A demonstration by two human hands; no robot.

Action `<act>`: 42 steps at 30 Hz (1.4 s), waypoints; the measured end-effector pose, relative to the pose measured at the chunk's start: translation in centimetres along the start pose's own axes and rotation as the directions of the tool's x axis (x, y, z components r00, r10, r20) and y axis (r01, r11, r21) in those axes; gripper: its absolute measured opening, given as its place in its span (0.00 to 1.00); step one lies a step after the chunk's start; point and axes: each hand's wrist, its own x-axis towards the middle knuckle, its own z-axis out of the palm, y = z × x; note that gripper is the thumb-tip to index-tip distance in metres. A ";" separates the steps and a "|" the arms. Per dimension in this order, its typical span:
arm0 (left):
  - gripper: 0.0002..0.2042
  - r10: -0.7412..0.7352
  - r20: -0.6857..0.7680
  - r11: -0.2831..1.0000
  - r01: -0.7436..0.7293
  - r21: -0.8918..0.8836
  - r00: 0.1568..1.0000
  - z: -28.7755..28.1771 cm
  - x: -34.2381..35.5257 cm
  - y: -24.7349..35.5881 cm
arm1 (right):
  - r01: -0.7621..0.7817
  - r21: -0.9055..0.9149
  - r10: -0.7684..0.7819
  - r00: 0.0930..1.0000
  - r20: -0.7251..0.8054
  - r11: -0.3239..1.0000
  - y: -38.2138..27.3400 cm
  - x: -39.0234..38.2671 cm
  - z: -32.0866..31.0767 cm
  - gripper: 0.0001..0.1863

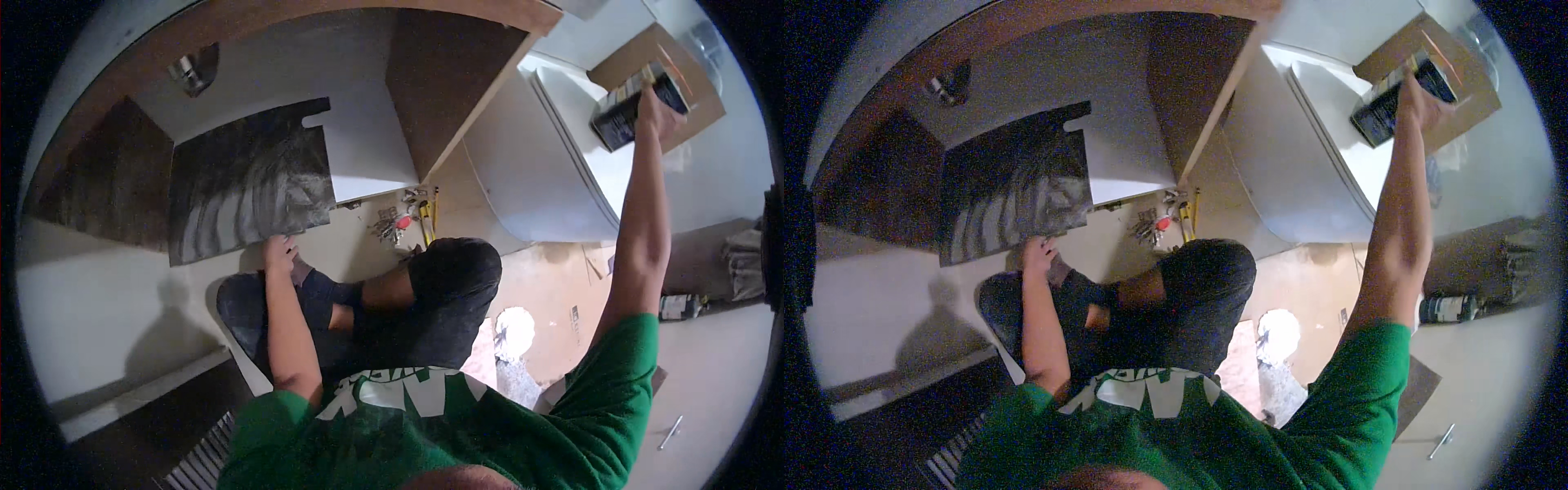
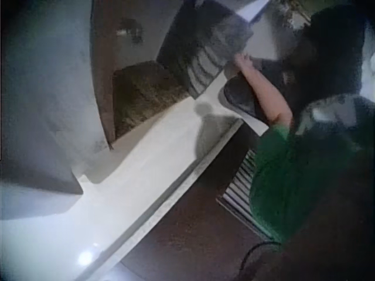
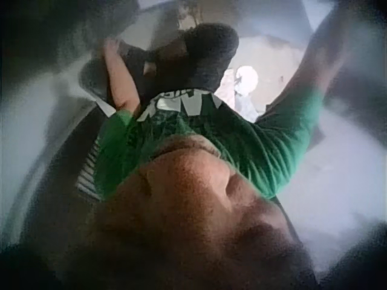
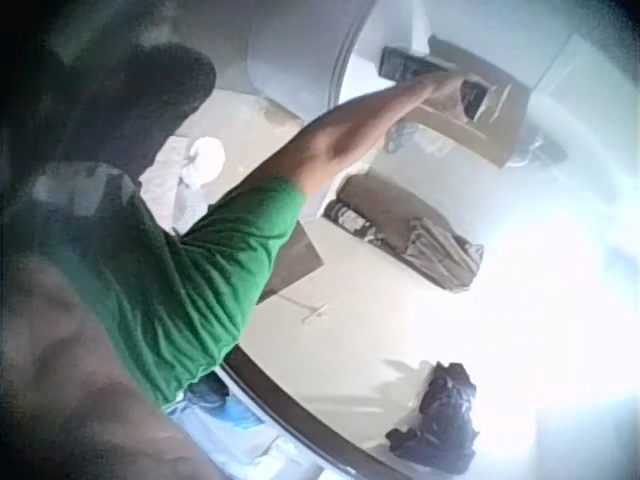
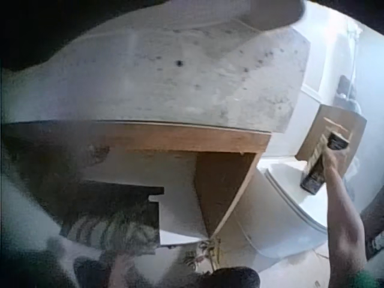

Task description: The person applies adhesive to a tile using a trowel and places it on the floor. They handle tiles and adhesive, spreading the adhesive evenly before positioning the tile.

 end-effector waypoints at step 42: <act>0.20 0.205 0.469 0.465 -0.507 0.726 0.859 14.9 -16.1 1.0 | -0.214 0.355 0.069 0.922 0.380 0.910 5.2 -53.5 2.2 0.53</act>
